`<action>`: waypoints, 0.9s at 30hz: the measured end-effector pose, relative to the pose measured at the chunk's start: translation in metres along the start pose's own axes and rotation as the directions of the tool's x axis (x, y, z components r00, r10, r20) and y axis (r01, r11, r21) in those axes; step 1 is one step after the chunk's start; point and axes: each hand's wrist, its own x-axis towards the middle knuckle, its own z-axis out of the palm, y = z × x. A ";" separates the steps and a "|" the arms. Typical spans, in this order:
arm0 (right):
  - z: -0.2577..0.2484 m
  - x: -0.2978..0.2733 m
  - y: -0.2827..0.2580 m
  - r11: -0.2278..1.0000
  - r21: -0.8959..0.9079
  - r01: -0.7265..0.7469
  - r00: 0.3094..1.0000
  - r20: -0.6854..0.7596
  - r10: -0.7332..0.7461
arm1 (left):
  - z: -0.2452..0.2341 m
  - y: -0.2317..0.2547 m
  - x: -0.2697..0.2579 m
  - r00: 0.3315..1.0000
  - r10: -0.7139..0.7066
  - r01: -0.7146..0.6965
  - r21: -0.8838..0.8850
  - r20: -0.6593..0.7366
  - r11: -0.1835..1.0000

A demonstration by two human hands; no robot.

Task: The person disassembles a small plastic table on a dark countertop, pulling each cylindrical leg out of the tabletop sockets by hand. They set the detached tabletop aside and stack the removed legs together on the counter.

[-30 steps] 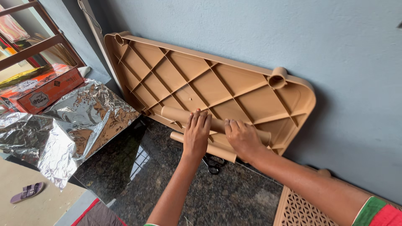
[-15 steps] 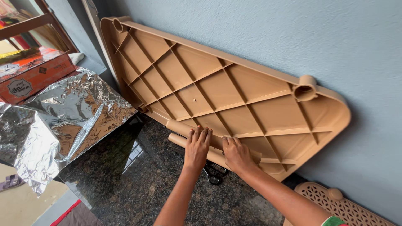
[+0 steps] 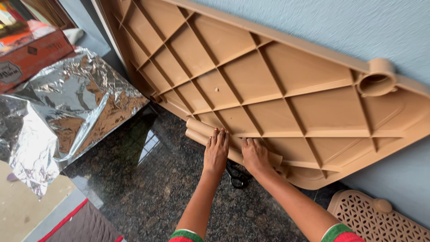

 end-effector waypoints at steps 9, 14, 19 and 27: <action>0.045 0.005 -0.002 0.999 -0.022 -0.038 0.996 0.080 0.040 | 0.026 -0.009 -0.004 0.993 -0.022 0.024 -0.015 0.115 1.000; 0.045 0.010 -0.002 0.996 -0.077 -0.033 0.999 0.023 0.035 | 0.034 -0.009 -0.002 0.981 -0.027 0.029 -0.009 0.193 1.000; 0.040 -0.005 0.002 0.995 -0.076 0.057 0.996 -0.069 -0.062 | 0.037 -0.005 -0.007 0.985 -0.001 -0.010 0.064 0.174 0.998; 0.017 -0.026 0.013 0.986 -0.059 0.154 0.985 -0.073 -0.158 | 0.015 0.009 -0.013 0.998 0.017 -0.014 -0.052 0.063 0.999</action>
